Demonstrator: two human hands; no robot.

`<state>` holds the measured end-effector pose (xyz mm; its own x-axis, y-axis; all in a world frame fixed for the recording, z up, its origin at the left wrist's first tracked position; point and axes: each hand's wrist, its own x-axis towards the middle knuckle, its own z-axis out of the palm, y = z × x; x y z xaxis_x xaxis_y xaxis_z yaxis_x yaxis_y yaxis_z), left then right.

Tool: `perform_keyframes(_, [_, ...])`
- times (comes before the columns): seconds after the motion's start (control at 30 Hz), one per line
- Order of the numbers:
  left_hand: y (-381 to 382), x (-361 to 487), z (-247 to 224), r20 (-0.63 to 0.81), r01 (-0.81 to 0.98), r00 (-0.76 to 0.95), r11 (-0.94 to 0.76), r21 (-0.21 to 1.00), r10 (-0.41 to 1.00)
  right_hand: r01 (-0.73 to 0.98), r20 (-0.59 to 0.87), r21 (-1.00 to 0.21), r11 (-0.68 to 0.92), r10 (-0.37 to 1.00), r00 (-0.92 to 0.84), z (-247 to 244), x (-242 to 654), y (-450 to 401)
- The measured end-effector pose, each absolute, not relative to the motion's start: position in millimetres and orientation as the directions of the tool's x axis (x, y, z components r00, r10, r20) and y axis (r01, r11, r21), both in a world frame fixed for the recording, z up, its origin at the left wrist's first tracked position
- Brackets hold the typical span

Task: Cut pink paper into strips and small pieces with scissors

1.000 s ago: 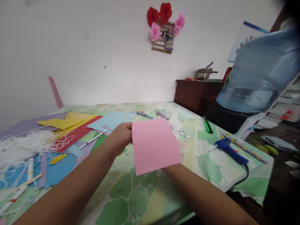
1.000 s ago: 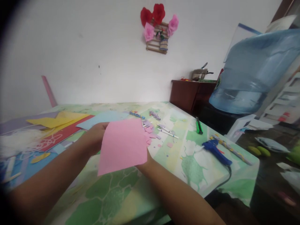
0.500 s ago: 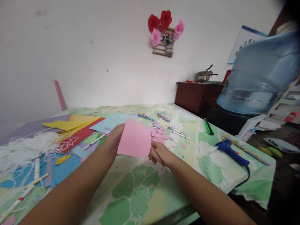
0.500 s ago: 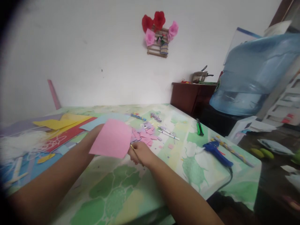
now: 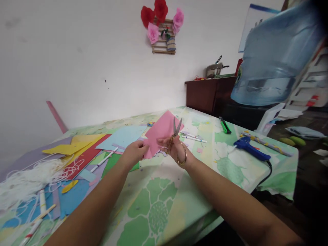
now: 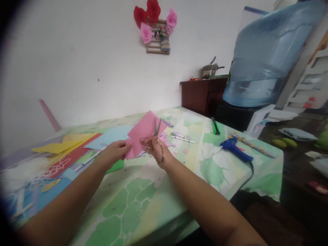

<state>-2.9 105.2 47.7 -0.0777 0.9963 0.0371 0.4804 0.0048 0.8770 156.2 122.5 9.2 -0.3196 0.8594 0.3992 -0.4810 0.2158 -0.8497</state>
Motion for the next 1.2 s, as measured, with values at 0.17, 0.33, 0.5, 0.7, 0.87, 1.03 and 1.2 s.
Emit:
perform_keyframes(0.17, [102, -1, 47, -0.058, 0.489, 0.101, 0.001, 0.873, 0.993, -0.165, 0.506, -0.862, 0.48, 0.836, -0.213, 10, 166, 126])
perform_keyframes(0.33, [95, 2, 51, -0.191, 0.431, 0.255, 0.065, 0.9, 0.948, 0.207, 0.485, -0.799, 0.565, 0.808, -0.335, 12, 169, 119])
perform_keyframes(0.5, [94, 2, 52, -0.224, 0.256, 0.37, 0.133, 0.957, 0.902, 0.256, 0.497, -0.756, 0.602, 0.783, -0.375, 20, 170, 110])
perform_keyframes(0.7, [94, 20, 35, -0.118, -0.011, 0.367, 0.132, 0.991, 0.923, 0.361, 0.4, -0.815, 0.453, 0.891, -0.215, 21, 173, 117])
perform_keyframes(0.87, [97, 35, 11, 0.006, -0.172, 0.156, 0.021, 0.985, 0.988, 0.33, 0.117, -0.936, 0.12, 0.993, -0.029, 12, 186, 142])
perform_keyframes(1.03, [101, 31, 9, 0.134, -0.211, 0.008, -0.13, 0.969, 0.991, 0.142, 0.057, -0.986, 0.084, 0.98, -0.189, 10, 186, 146])
perform_keyframes(1.2, [95, 35, 15, 0.162, -0.162, 0.011, -0.158, 0.974, 0.987, -0.075, 0.132, -0.99, 0.117, 0.96, -0.247, 17, 175, 138])
